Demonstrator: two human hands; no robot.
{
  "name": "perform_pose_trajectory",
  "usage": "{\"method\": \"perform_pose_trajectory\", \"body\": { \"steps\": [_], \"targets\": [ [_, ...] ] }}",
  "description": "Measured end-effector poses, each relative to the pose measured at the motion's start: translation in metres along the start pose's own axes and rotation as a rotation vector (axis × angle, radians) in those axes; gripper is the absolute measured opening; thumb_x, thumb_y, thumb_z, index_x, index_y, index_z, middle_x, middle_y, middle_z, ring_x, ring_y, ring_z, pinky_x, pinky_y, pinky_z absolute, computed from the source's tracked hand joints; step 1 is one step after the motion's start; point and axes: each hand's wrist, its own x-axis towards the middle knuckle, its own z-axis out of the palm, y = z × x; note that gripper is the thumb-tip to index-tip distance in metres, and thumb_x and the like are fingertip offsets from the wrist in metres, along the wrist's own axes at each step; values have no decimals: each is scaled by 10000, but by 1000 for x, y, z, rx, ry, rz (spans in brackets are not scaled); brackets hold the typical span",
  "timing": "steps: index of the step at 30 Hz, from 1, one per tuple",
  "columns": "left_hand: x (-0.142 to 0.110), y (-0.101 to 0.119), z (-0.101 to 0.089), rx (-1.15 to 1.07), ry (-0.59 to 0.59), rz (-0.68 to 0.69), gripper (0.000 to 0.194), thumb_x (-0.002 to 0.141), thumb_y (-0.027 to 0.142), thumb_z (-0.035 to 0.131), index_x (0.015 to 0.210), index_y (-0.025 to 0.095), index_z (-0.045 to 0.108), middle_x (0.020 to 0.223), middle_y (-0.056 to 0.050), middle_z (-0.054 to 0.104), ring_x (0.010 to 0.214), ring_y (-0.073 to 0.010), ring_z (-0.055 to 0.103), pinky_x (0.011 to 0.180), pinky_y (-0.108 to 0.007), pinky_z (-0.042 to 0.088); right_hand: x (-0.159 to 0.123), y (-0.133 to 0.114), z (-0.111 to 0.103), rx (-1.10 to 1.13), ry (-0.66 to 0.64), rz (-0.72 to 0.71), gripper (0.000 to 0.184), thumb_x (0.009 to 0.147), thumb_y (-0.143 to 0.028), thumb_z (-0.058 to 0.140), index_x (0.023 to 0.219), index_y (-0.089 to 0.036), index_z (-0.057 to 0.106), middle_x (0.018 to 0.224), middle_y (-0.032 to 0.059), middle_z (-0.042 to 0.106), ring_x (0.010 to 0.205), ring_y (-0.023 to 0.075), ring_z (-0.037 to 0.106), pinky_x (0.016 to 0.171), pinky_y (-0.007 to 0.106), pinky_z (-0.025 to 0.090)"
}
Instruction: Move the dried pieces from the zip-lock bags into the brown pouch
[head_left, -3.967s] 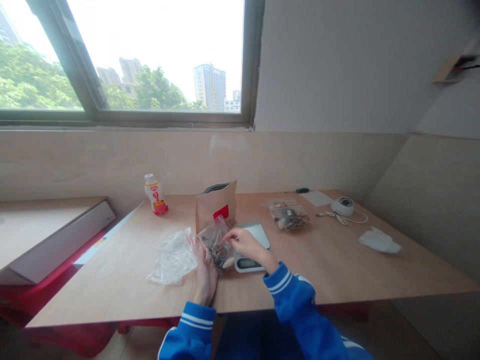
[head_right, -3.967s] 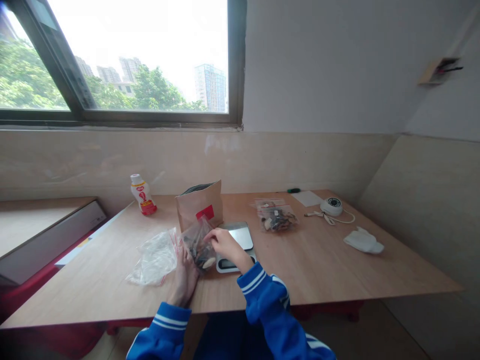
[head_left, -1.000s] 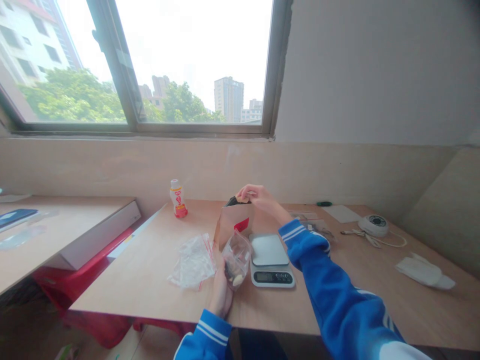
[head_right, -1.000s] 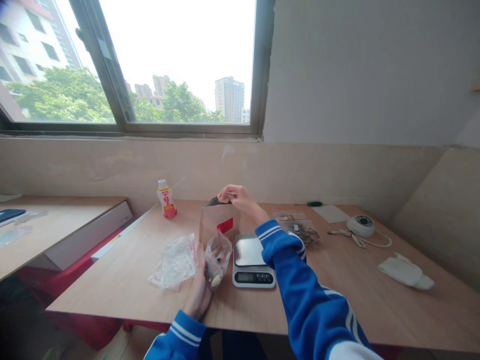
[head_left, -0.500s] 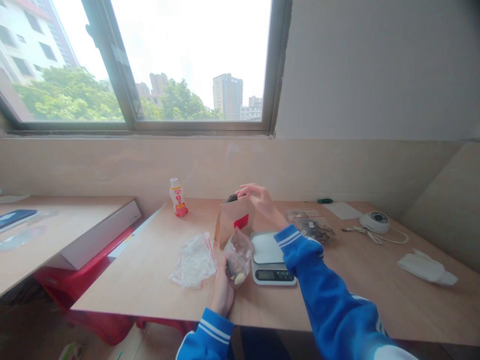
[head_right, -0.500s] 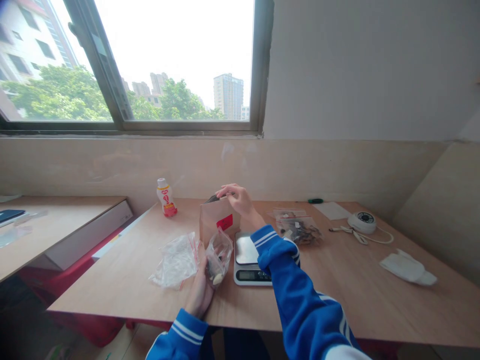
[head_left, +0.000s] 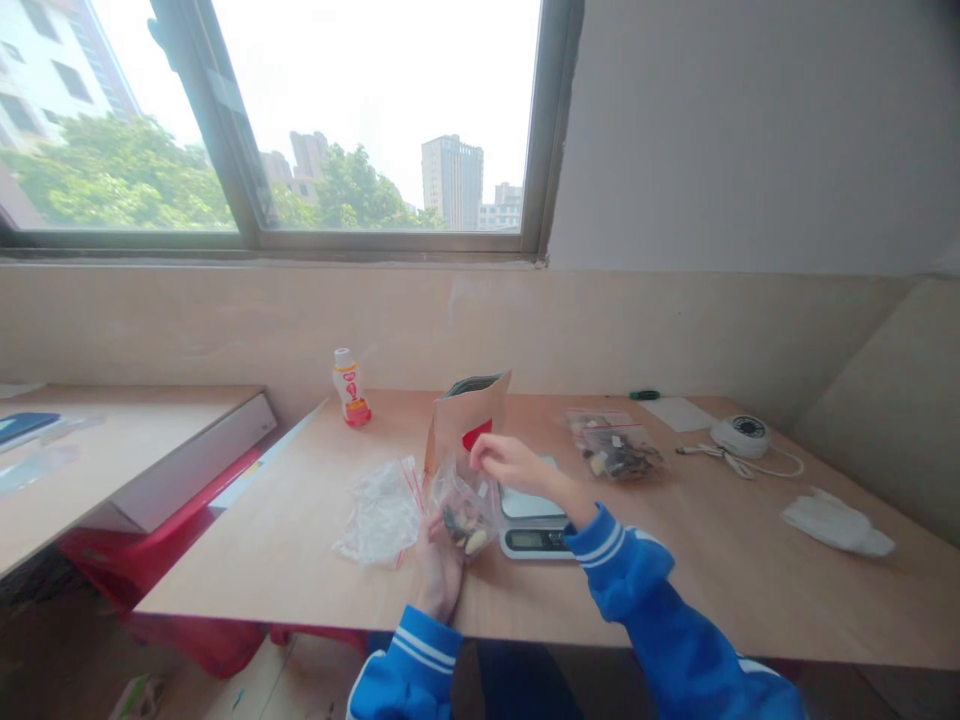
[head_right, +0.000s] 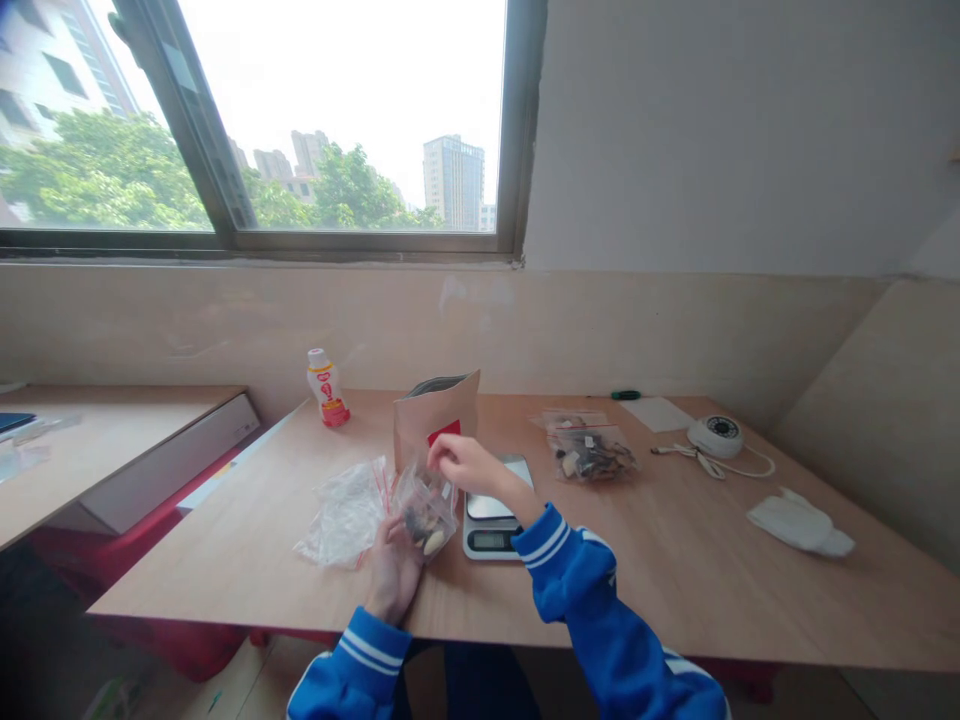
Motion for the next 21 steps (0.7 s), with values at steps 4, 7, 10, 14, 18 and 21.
{"method": "perform_pose_trajectory", "body": {
  "steps": [4,7,10,14,18,21],
  "targets": [
    [3,-2,-7,-19,-9,15,396,695,226,584,1084,176,642,1000,-95,704,917,-239,654,783,-358,526,-13,28,30,-67,-143,90,232,750,-31,441,770,-147,642,768,26,661,689,133,584,618,215,418],
    [2,-4,-7,33,-24,31,561,635,136,547,1190,202,594,1021,-73,699,957,-244,648,837,-378,510,-16,40,42,-84,-157,90,125,807,-146,531,834,-142,653,788,31,664,683,140,572,603,219,420],
    [1,-5,-2,86,-8,49,581,647,121,545,1221,212,567,1059,-61,692,961,-231,648,851,-363,503,-18,39,42,-83,-202,39,185,849,-196,529,970,-147,660,911,53,681,763,158,587,682,245,458],
    [0,-5,3,120,4,91,415,687,160,638,1100,180,613,1034,-69,700,943,-219,659,833,-323,504,-22,29,36,76,-386,-70,336,864,-147,476,1163,-203,619,1129,54,650,1002,191,590,908,305,450],
    [1,-5,3,169,54,98,344,679,211,746,1005,166,650,993,-71,712,888,-191,674,796,-281,506,-24,28,34,176,-406,42,362,865,-185,492,1209,-194,601,1090,57,663,1023,209,594,913,311,466],
    [2,-6,3,177,73,110,322,668,228,778,968,157,681,974,-65,718,882,-164,668,800,-250,499,-25,34,35,199,-393,98,353,830,-170,540,1172,-184,625,996,38,687,961,211,610,869,306,489]
  ]
}}
